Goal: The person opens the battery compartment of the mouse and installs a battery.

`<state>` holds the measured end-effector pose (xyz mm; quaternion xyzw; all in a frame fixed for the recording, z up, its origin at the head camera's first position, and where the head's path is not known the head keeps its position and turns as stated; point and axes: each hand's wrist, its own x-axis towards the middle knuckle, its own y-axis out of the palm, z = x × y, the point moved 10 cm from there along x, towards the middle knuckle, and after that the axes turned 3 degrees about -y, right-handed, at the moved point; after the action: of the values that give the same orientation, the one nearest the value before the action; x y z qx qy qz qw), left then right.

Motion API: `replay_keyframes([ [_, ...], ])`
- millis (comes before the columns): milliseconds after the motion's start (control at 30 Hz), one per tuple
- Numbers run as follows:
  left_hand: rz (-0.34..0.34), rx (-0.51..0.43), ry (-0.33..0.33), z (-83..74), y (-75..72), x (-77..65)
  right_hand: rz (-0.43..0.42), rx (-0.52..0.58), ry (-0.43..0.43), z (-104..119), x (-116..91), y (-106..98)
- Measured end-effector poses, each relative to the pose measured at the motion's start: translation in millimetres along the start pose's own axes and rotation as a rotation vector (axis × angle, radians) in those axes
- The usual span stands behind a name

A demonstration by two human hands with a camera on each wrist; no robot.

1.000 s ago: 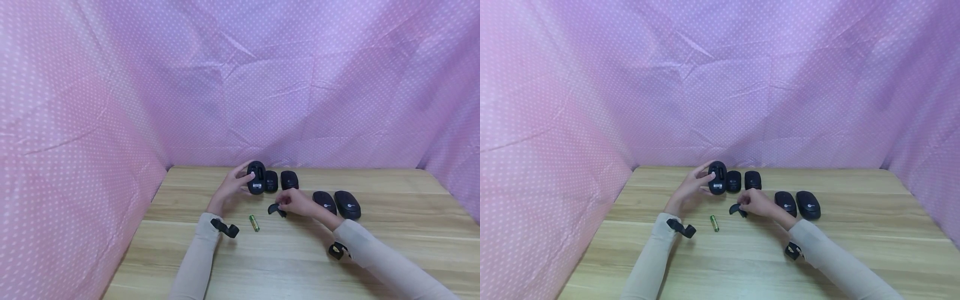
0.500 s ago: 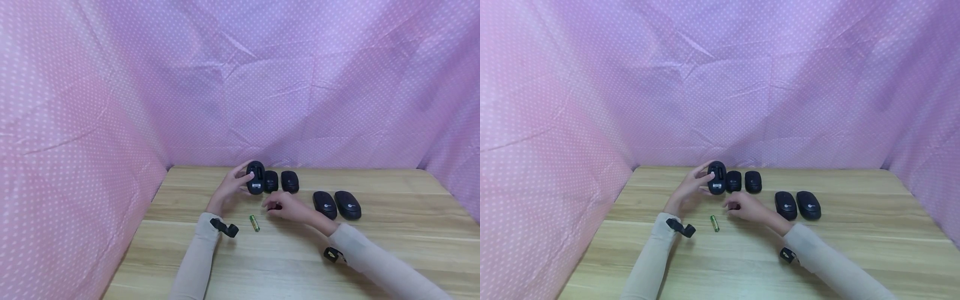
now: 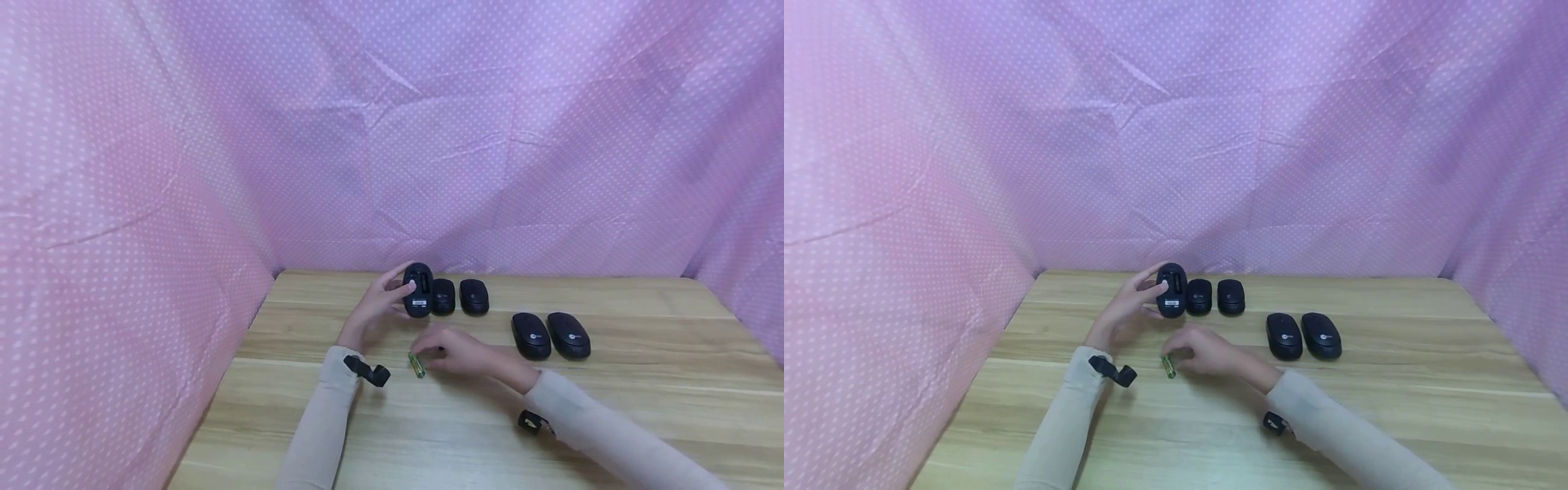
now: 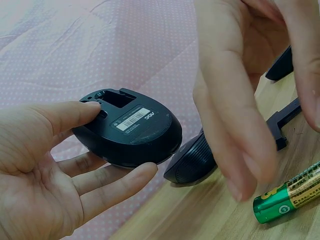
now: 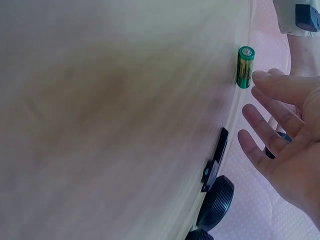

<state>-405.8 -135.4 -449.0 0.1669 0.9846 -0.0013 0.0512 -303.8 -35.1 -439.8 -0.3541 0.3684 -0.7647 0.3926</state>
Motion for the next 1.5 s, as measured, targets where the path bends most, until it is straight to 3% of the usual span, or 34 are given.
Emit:
replay_keyframes([
  [300, -0.006, 0.008, -0.003, -0.1, -1.8, 1.3, 0.034, -0.014, -0.031, 7, 4, 9],
  [600, -0.004, 0.024, -0.013, -0.3, -3.3, 2.5, 0.069, -0.045, 0.049, 4, 6, 12],
  [900, 0.004, 0.026, -0.025, -0.6, -4.9, 3.5, 0.094, -0.045, 0.067, 5, 7, 12],
  [1233, -0.004, 0.009, -0.022, 1.0, -5.0, 6.3, 0.160, 0.140, 0.144, -1, 7, 15],
  [1500, 0.009, 0.009, -0.019, 1.6, -3.7, 7.8, 0.090, 0.270, 0.180, -12, 10, -2],
])
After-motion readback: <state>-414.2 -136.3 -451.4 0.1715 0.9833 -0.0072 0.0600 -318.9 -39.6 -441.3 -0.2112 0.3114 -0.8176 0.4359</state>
